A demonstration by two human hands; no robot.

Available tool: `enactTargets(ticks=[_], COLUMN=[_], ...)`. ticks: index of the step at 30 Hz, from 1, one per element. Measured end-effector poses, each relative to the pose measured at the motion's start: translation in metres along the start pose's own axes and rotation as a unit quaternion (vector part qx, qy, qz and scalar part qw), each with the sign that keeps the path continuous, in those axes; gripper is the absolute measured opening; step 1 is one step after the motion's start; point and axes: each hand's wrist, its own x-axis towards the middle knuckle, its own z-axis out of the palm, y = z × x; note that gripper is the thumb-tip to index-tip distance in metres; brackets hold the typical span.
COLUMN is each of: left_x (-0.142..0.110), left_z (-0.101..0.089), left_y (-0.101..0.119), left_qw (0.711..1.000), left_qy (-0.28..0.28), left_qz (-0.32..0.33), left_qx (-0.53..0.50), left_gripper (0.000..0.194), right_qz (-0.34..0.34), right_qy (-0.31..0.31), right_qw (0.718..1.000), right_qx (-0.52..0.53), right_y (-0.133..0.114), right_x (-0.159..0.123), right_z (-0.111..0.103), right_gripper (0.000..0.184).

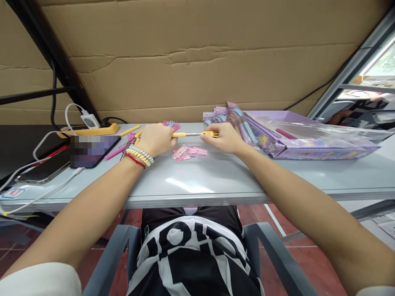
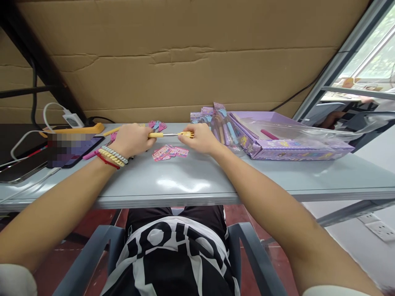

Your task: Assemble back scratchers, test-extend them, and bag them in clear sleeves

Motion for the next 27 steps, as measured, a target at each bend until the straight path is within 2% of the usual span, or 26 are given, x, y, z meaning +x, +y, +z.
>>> enactTargets(ticks=[6, 13, 19, 27], left_x=[0.003, 0.005, 0.005, 0.006], left_z=[0.008, 0.009, 0.009, 0.01], left_y=[-0.004, -0.014, -0.015, -0.017], left_qw=[0.999, 0.997, 0.995, 0.988], left_qy=[0.014, 0.027, -0.01, 0.003], left_qz=[0.039, 0.066, 0.075, 0.097], left_qx=[-0.008, -0.039, -0.067, -0.118], left_gripper=[0.037, 0.037, 0.035, 0.032], right_qz=[-0.004, -0.014, 0.003, 0.001], right_qy=[-0.07, -0.106, -0.155, -0.156], right_qw=[0.996, 0.99, 0.978, 0.974], right_qx=[-0.06, -0.088, -0.14, -0.162], right_y=[0.008, 0.009, 0.006, 0.008], right_x=[0.002, 0.002, 0.002, 0.002], right_z=[-0.006, -0.008, -0.012, -0.013], right_gripper=[0.032, 0.03, 0.031, 0.032])
